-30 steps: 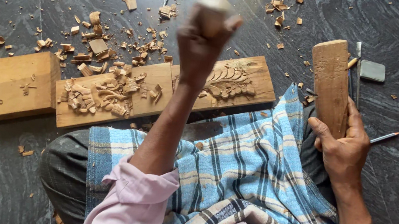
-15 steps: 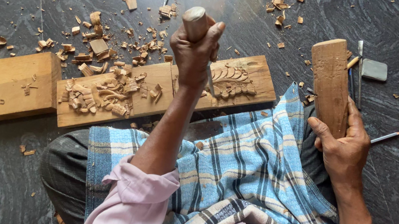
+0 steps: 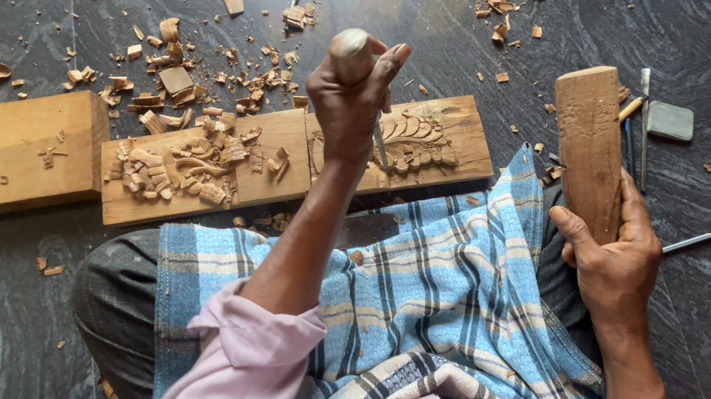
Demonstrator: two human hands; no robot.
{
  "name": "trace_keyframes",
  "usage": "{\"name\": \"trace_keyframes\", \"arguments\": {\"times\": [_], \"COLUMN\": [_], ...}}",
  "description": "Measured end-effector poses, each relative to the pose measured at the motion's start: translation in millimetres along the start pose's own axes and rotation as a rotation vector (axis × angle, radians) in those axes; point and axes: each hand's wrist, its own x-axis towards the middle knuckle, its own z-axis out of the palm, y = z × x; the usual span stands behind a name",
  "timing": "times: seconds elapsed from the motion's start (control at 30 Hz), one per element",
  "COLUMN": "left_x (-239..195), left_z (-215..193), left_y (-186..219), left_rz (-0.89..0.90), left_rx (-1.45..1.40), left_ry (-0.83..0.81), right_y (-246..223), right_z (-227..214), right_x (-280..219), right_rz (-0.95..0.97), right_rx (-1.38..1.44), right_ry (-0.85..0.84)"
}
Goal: The person carves a floral design into a rectangular wooden plank using a chisel and a wooden mallet. They repeatedly strike the chisel to remove wood chips and refine the pattern.
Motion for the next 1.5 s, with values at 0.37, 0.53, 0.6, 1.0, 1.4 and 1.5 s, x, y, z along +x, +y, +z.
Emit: {"name": "trace_keyframes", "arguments": {"times": [0.37,0.53,0.6,1.0,1.4,1.5], "left_x": [-34.1,-37.8,-40.0,-44.4,-57.1,-62.1], "left_z": [-34.9,-32.2,-30.3,-31.6,-14.0,-3.4], "left_y": [13.3,14.1,11.6,-0.2,0.6,6.0], "left_rz": [-0.120,-0.133,-0.124,-0.093,0.046,0.086], "left_rx": [-0.225,-0.174,-0.170,-0.098,0.165,0.176], "left_ry": [0.170,0.153,0.148,0.119,0.046,-0.080], "right_y": [-3.1,-1.6,-1.4,3.9,-8.3,-27.5], "right_z": [-1.3,-1.7,-1.6,-0.2,-1.7,-8.4], "right_x": [2.0,2.4,2.5,1.5,-3.9,-6.7], "right_rz": [0.012,-0.008,-0.006,-0.021,-0.106,-0.249], "right_rx": [0.019,0.012,0.018,-0.023,-0.064,0.057], "right_ry": [-0.010,-0.022,-0.023,-0.023,0.003,0.026]}}
